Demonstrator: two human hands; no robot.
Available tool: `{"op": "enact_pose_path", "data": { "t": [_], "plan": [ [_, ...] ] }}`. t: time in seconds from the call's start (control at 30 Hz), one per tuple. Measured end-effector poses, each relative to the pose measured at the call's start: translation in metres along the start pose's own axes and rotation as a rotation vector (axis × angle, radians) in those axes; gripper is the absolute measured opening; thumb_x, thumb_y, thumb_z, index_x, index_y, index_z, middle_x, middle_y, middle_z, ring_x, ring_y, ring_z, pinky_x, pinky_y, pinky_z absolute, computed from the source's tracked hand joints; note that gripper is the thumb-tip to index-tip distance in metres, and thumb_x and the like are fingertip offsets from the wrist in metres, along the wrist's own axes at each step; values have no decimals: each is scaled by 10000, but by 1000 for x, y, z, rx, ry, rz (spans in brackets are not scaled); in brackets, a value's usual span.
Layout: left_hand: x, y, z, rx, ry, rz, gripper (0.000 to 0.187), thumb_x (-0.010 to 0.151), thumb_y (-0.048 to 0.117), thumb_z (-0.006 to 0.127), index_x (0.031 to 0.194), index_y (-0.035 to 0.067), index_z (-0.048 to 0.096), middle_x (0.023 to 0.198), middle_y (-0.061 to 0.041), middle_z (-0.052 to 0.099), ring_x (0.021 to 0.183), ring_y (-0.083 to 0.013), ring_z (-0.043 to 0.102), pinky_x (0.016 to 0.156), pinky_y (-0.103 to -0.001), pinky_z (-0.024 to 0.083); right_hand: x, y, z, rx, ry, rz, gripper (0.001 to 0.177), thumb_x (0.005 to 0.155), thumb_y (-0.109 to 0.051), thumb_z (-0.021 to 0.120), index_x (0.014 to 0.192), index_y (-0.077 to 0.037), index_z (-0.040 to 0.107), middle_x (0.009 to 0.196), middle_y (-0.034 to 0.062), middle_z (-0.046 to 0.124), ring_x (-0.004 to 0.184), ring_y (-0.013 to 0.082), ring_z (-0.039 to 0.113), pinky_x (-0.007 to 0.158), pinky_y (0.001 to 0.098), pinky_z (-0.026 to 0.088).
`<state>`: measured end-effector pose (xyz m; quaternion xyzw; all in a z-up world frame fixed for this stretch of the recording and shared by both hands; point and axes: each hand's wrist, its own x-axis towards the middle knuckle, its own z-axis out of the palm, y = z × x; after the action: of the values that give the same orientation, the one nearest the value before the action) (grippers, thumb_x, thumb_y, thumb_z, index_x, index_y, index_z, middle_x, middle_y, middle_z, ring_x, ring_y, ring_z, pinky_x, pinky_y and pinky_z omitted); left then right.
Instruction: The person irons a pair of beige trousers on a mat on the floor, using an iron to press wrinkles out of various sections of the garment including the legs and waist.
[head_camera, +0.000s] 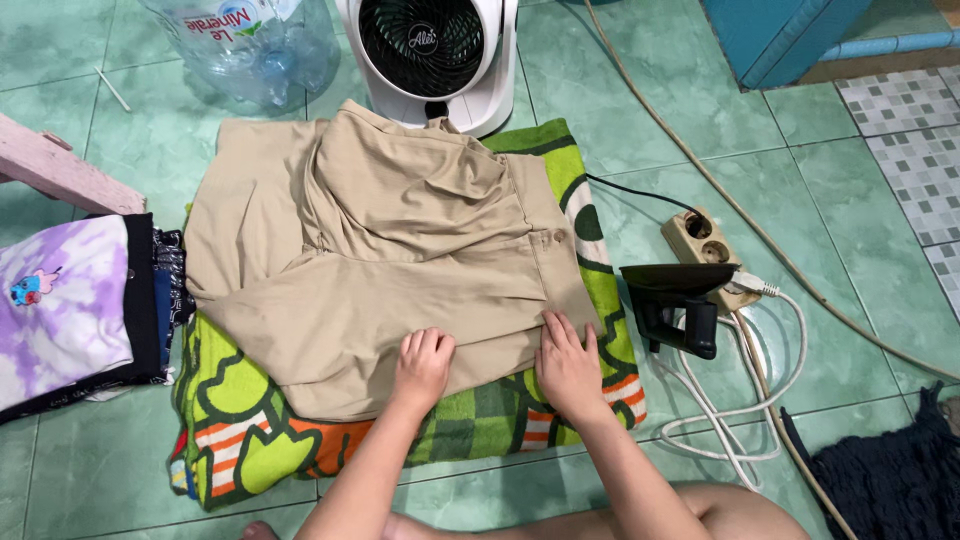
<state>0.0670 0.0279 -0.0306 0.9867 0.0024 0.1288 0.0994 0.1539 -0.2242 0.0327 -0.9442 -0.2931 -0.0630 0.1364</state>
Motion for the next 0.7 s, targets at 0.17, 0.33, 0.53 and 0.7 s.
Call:
{"op": "enact_pose_path", "data": {
  "t": [0.17, 0.33, 0.53, 0.7],
  "plan": [
    [0, 5, -20, -83, -114, -112, 122, 855, 120, 621, 970, 105, 655, 1056, -102, 632, 1072, -314, 608, 948, -458, 492, 3, 1, 5, -34, 44, -20, 410, 863, -181, 594, 1220, 12, 654, 1423, 78, 582, 1347, 236, 507, 1111, 578, 348],
    [39, 22, -43, -163, -249, -453, 183, 978, 265, 601, 1128, 171, 648, 1226, -53, 614, 1015, -367, 616, 892, -512, 504, 20, 2, 0, 148, 10, 89, 200, 881, -173, 627, 1028, -54, 692, 1247, 88, 679, 1230, 258, 597, 1174, 543, 387],
    [79, 14, -22, -192, -54, -361, 279, 886, 211, 636, 1156, 139, 631, 1229, -115, 588, 1035, -382, 606, 831, -525, 521, 42, 5, 3, 269, 41, -12, 262, 867, -115, 634, 1101, 1, 659, 1420, 181, 570, 1252, 352, 567, 1075, 480, 450],
    [75, -7, 12, -143, -35, -366, 153, 976, 206, 609, 1085, 99, 619, 1178, -126, 594, 1077, -360, 610, 874, -509, 531, 40, 12, 29, 294, 132, -94, 369, 872, -84, 614, 1225, 19, 636, 1506, 182, 512, 1379, 380, 499, 1135, 483, 394]
  ]
}}
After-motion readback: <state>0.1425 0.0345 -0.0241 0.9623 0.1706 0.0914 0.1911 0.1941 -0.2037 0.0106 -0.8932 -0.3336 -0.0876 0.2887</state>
